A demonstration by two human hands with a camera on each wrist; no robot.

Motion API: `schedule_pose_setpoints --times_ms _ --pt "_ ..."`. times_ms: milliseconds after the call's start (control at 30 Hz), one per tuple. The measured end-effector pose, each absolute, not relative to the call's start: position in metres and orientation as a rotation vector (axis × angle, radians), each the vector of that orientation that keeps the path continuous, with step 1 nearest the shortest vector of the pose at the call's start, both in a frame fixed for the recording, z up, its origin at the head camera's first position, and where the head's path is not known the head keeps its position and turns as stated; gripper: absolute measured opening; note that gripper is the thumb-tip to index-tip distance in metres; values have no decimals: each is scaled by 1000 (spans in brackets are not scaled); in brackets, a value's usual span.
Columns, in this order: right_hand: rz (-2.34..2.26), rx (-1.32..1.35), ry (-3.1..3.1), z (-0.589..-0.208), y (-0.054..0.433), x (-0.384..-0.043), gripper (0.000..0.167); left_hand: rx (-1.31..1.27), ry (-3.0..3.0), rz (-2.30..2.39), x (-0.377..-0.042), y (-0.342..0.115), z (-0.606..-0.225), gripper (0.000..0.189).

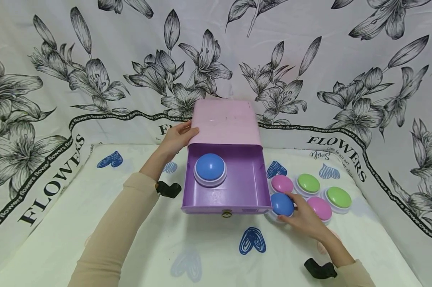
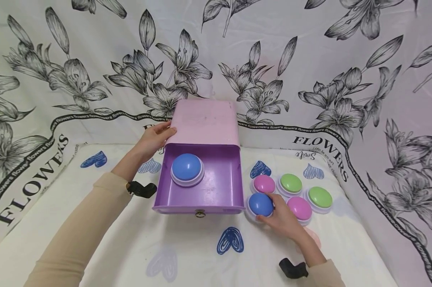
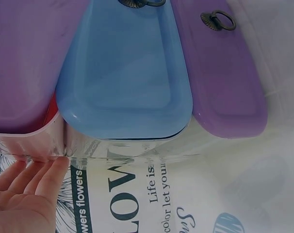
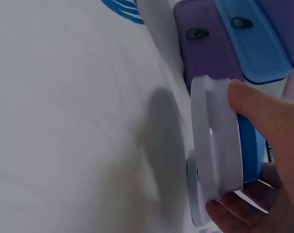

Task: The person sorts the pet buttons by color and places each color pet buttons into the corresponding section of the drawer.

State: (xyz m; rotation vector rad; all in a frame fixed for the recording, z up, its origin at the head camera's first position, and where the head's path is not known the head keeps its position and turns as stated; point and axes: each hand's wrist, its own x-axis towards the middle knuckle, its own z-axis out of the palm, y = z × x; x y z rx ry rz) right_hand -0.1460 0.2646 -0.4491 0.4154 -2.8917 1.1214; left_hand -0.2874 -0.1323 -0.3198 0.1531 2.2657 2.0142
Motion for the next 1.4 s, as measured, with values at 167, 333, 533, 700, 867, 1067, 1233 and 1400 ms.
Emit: schedule_pose_setpoints --times_ms 167,333,533,700,867,1067,1233,1400 --pt "1084 446 -2862 -437 267 -149 77 151 2279 2002 -288 -132 -321 66" --pt "1065 429 -2867 -424 270 -155 78 139 2280 1998 -286 -132 -320 66" --pt "1015 401 -2906 -406 273 -161 81 128 2278 2001 -286 -132 -320 65" --pt "978 433 -2888 -393 274 -165 80 128 2278 2000 -286 -131 -319 65" --pt "972 465 -2875 -378 275 -168 79 135 2280 1999 -285 -132 -319 65" --pt "972 494 -2874 -360 274 -172 80 143 2285 1998 -284 -132 -318 65" --pt "931 516 -2877 -346 274 -174 81 153 2284 1999 -285 -131 -318 64" --pt "920 565 -2860 -332 272 -176 80 147 2283 2000 -285 -131 -318 64"
